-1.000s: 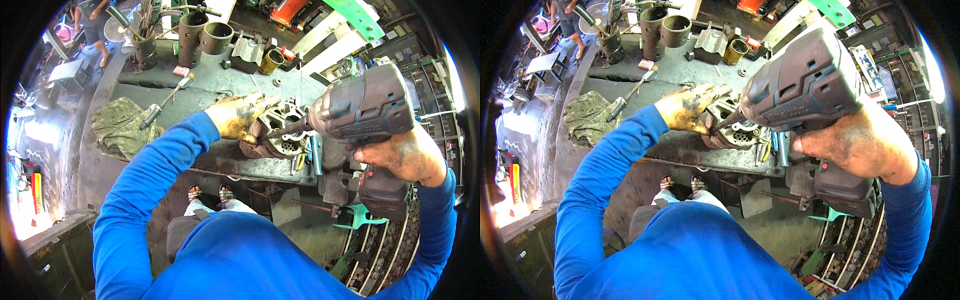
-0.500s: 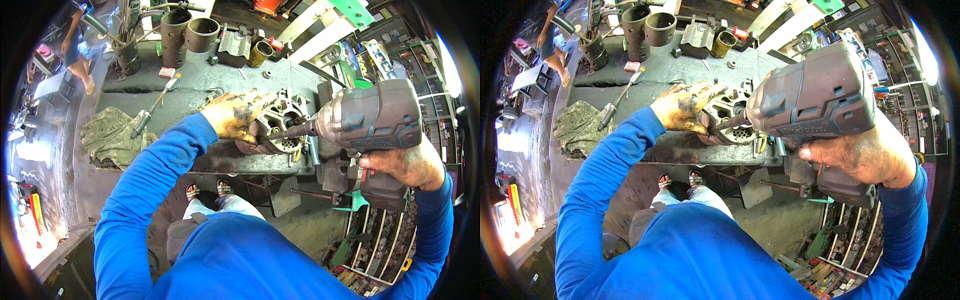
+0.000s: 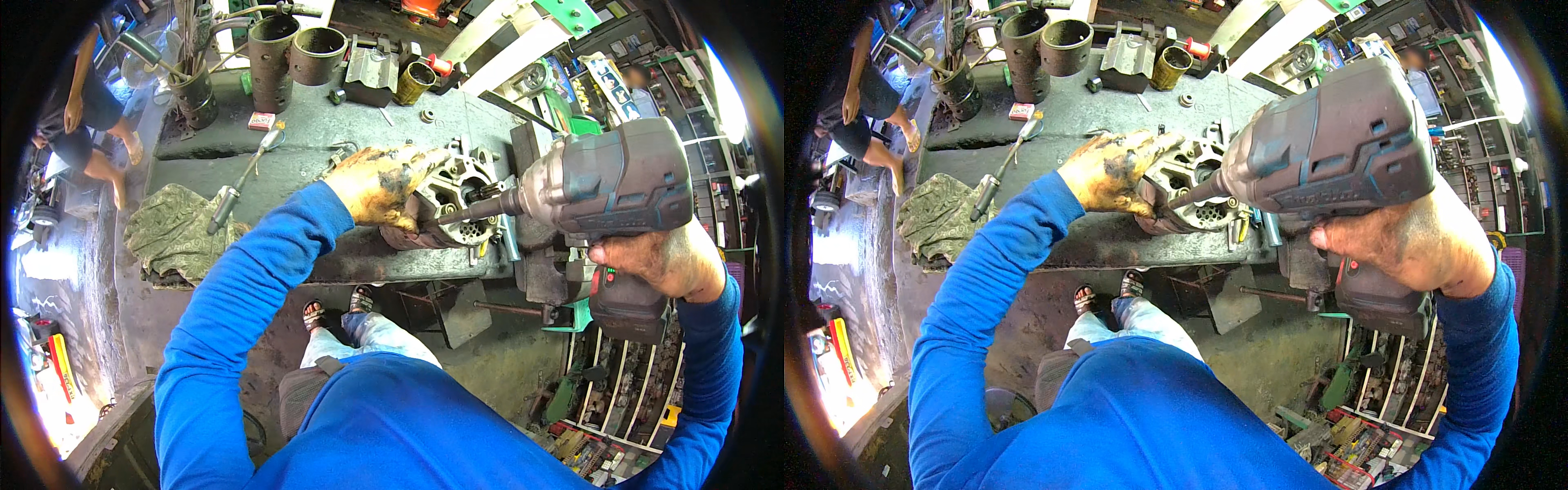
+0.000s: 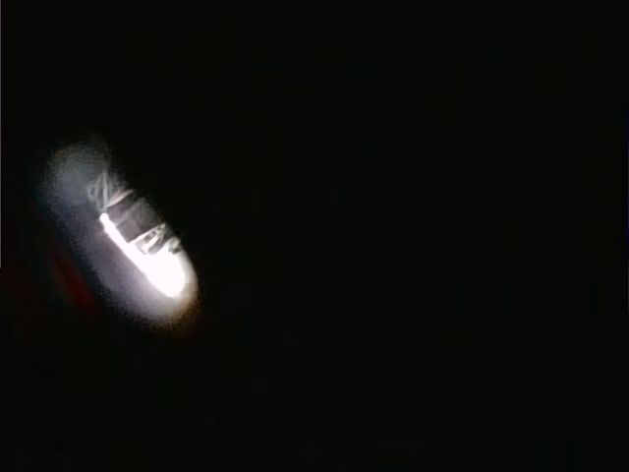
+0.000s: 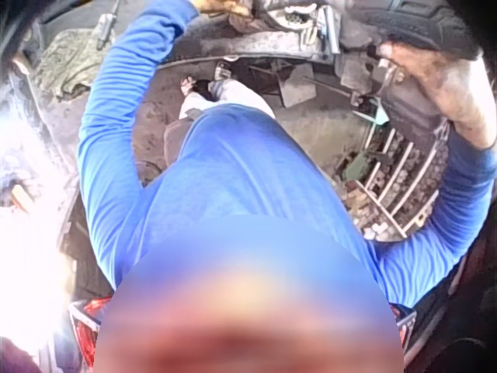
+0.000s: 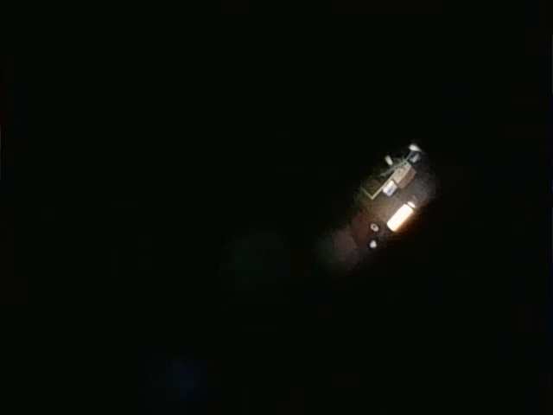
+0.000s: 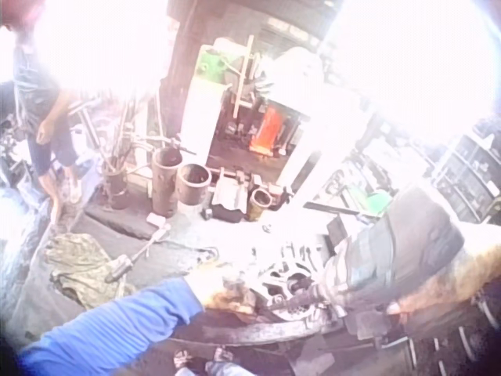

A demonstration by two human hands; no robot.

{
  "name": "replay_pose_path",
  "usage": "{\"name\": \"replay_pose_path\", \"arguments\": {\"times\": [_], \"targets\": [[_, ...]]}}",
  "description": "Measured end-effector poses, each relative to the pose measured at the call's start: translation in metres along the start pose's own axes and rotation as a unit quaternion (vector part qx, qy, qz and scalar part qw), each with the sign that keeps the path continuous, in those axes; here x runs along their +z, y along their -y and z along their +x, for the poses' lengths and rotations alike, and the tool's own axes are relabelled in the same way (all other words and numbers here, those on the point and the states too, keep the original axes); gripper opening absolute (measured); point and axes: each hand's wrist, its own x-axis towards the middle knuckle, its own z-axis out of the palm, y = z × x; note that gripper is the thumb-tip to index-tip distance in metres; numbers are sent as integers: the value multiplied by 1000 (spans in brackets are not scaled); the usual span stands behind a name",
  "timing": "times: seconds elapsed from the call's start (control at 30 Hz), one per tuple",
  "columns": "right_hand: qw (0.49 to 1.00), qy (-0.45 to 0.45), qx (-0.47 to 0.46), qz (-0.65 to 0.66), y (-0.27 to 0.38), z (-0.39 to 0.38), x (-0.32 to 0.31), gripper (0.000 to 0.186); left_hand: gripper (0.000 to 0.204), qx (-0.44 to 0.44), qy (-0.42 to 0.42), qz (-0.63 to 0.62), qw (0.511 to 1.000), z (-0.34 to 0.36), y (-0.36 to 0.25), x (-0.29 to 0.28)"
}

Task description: The person disassembles a mechanical housing using a cordless impact wrench, removes bolts, and separates the casing. They then inspect the internal components and use pliers to remove a small ring or clip from the assembly.

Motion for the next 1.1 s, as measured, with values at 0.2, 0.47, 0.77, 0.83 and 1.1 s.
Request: {"name": "replay_pose_path", "arguments": {"times": [0.2, 0.47, 0.77, 0.83, 1.1], "targets": [[997, -16, -64, -51, 1, -1, -2, 43, 112, 12, -23, 8, 1000, 0, 1, 3], [998, -4, 53, 30, 8, -5, -8, 44, 117, -10, -50, 16, 999, -6, -5, 12], [992, -28, -123, 0, -24, -18, 1, 45, 113, -15, -314, 74, 946, -28, -35, 28], [982, -52, -182, -4, -31, -19, 4, 46, 92, -43, -405, 41, 912, -39, -55, 46], [969, -85, -224, 67, -34, -22, 17, 57, 28, -104, -442, -143, 879, -28, -93, 80]]}}
